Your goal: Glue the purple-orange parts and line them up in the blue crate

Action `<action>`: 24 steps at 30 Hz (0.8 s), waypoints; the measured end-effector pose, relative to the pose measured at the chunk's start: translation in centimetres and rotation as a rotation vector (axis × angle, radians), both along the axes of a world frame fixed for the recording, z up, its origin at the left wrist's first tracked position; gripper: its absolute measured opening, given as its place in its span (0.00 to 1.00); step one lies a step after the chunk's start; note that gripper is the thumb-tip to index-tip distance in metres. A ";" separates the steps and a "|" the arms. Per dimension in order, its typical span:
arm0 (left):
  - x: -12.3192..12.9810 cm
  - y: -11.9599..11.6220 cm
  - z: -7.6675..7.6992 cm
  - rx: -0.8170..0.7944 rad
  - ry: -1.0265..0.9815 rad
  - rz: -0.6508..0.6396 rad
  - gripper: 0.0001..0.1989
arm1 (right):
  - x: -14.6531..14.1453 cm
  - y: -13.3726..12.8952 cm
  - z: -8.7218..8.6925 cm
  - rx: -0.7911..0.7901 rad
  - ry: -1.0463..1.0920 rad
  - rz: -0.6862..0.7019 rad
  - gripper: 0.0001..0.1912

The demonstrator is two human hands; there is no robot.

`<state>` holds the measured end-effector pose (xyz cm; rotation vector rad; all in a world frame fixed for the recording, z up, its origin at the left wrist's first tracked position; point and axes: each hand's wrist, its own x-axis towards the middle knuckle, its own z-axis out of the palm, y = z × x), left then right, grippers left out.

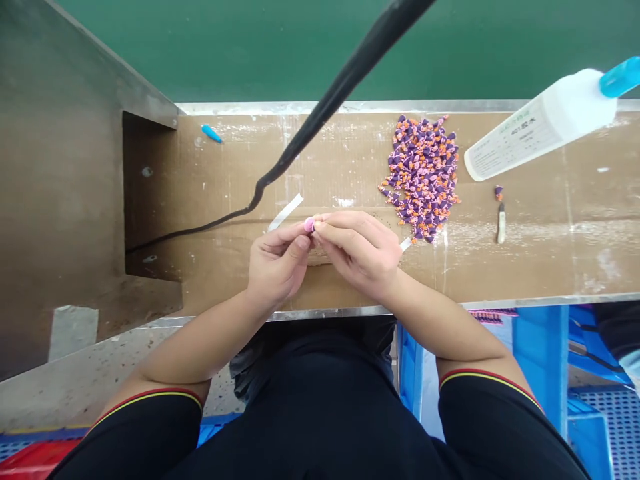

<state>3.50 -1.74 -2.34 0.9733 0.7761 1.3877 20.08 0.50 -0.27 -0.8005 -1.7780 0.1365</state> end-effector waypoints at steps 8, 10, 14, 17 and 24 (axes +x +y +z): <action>-0.1 1.3 -0.6 -0.069 0.045 0.064 0.15 | 2.0 1.7 0.0 0.092 -0.120 0.009 0.09; -0.5 1.8 -1.0 -0.099 0.096 0.124 0.20 | 3.4 1.4 1.0 0.035 -0.207 0.013 0.09; -1.3 2.4 -1.8 -0.049 0.178 0.170 0.20 | 6.9 -1.5 2.1 -0.207 -0.491 0.099 0.07; -1.4 2.6 -1.8 0.072 0.279 0.134 0.18 | 8.4 -4.4 1.4 -0.366 -0.773 0.194 0.11; -2.3 -0.2 1.3 0.684 0.636 0.159 0.08 | 8.8 -7.6 0.0 -0.498 -0.902 0.143 0.20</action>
